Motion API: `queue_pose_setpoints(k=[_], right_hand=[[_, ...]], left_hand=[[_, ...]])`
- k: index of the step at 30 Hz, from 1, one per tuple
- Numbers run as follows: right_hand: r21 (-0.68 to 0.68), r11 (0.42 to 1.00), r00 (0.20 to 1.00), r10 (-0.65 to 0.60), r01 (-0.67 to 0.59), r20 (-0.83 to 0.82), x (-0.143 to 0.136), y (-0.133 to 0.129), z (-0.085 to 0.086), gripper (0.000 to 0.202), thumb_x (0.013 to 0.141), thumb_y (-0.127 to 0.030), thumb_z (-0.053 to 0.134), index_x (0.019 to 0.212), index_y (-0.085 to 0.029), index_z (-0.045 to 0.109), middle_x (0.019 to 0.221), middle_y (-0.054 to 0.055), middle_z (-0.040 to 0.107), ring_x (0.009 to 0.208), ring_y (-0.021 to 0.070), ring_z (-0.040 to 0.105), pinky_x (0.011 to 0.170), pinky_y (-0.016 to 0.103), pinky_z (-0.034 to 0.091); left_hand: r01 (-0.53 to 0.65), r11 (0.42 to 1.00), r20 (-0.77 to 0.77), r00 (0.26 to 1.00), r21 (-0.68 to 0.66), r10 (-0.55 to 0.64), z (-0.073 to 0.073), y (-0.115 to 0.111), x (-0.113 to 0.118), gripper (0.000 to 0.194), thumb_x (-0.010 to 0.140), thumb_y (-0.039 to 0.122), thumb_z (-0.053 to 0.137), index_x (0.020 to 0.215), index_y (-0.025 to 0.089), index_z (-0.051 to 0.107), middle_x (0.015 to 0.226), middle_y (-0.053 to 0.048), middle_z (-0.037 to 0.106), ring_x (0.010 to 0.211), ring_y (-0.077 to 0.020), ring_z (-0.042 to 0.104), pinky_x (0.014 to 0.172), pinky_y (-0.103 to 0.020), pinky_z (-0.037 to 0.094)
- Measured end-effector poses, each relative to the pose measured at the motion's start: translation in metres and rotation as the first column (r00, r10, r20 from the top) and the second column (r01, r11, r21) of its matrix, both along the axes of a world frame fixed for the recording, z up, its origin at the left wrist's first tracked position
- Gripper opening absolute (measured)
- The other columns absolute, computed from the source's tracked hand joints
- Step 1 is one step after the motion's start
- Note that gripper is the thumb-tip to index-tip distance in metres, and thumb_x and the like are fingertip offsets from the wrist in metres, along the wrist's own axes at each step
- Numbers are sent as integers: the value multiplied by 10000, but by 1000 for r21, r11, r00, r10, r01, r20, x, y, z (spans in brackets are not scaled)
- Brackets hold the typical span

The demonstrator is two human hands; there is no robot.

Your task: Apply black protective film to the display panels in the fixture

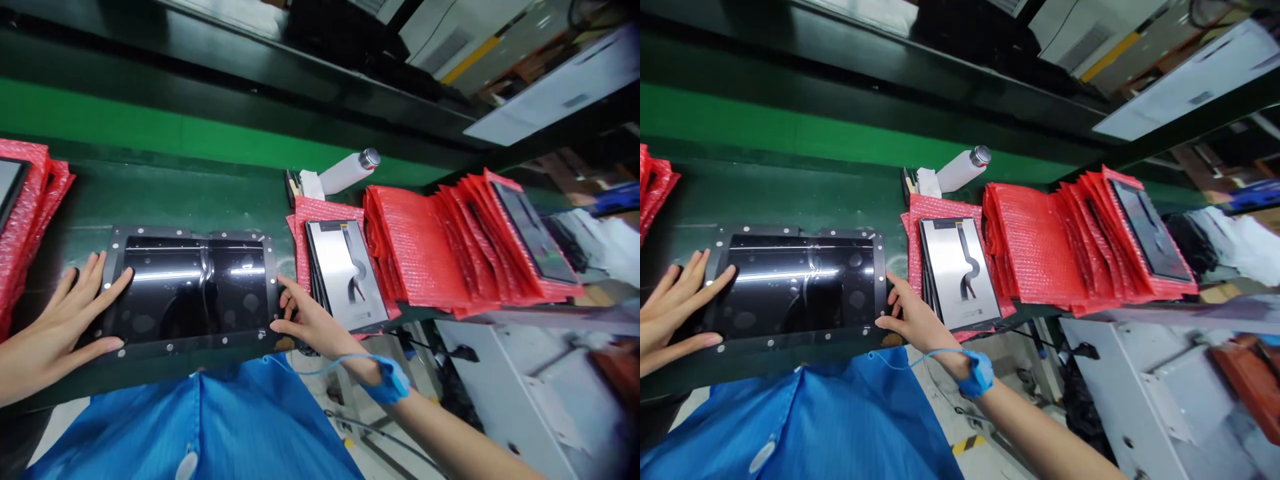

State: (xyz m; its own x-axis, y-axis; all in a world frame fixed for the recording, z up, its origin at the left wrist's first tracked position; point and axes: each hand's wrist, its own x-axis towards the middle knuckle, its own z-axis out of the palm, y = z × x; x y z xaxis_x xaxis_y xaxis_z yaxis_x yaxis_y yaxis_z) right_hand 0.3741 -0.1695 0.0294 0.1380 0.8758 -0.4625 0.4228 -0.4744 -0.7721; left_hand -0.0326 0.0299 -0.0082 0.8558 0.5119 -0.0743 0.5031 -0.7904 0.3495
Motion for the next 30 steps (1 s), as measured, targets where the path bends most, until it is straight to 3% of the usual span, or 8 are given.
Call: queue_pose_setpoints(k=[5,9,12,15,19,24,30], right_hand=[[-142,986,972,115,-87,205,-7,23,8,1161,705,-249,835,1584,-234,76,877,-2,568,711,183,579,649,304,471],[-212,974,926,155,-85,344,-13,29,9,1161,707,-269,833,1581,-176,74,872,25,608,744,219,610,699,319,452],[-123,991,935,96,-57,341,-19,21,4,1058,775,-350,777,1575,-173,108,925,42,607,779,225,611,703,320,453],[26,1000,939,-20,11,342,-25,9,-6,804,906,-450,605,1547,-160,216,908,37,580,774,216,596,701,324,458],[166,984,947,-113,64,302,-26,4,-15,543,990,-418,417,1486,-206,355,841,2,525,712,176,565,700,299,464],[216,974,946,-133,69,295,-25,4,-16,559,966,-466,460,1448,-186,413,815,-6,511,684,166,557,685,283,470],[203,974,861,-185,98,473,-37,1,-25,666,958,-576,396,1496,-184,362,788,1,560,603,192,600,575,305,462]], left_hand=[[-45,999,-23,999,-10,45,-2,1,1,773,904,560,479,1574,380,137,1669,25,67,1521,-363,130,1193,-631,183],[-99,993,-4,995,65,100,1,-9,11,743,919,529,447,1578,361,147,1673,-29,5,1514,-405,117,1154,-683,194],[-121,990,-11,992,75,122,6,-15,17,737,929,555,423,1580,339,154,1671,-72,21,1514,-411,104,1134,-700,200],[-172,984,25,985,52,171,12,-22,26,777,915,641,431,1577,315,189,1669,-90,43,1520,-402,72,1157,-681,142],[-212,976,83,975,49,208,15,-30,34,818,907,688,427,1578,281,196,1669,-109,27,1524,-395,22,1180,-654,75],[-202,973,64,979,116,196,8,-32,33,710,993,486,393,1591,242,97,1667,-128,16,1529,-375,7,1185,-649,87],[-248,964,114,965,98,237,6,-39,36,886,943,541,497,1592,212,-9,1656,-160,88,1531,-359,45,1200,-626,123]])
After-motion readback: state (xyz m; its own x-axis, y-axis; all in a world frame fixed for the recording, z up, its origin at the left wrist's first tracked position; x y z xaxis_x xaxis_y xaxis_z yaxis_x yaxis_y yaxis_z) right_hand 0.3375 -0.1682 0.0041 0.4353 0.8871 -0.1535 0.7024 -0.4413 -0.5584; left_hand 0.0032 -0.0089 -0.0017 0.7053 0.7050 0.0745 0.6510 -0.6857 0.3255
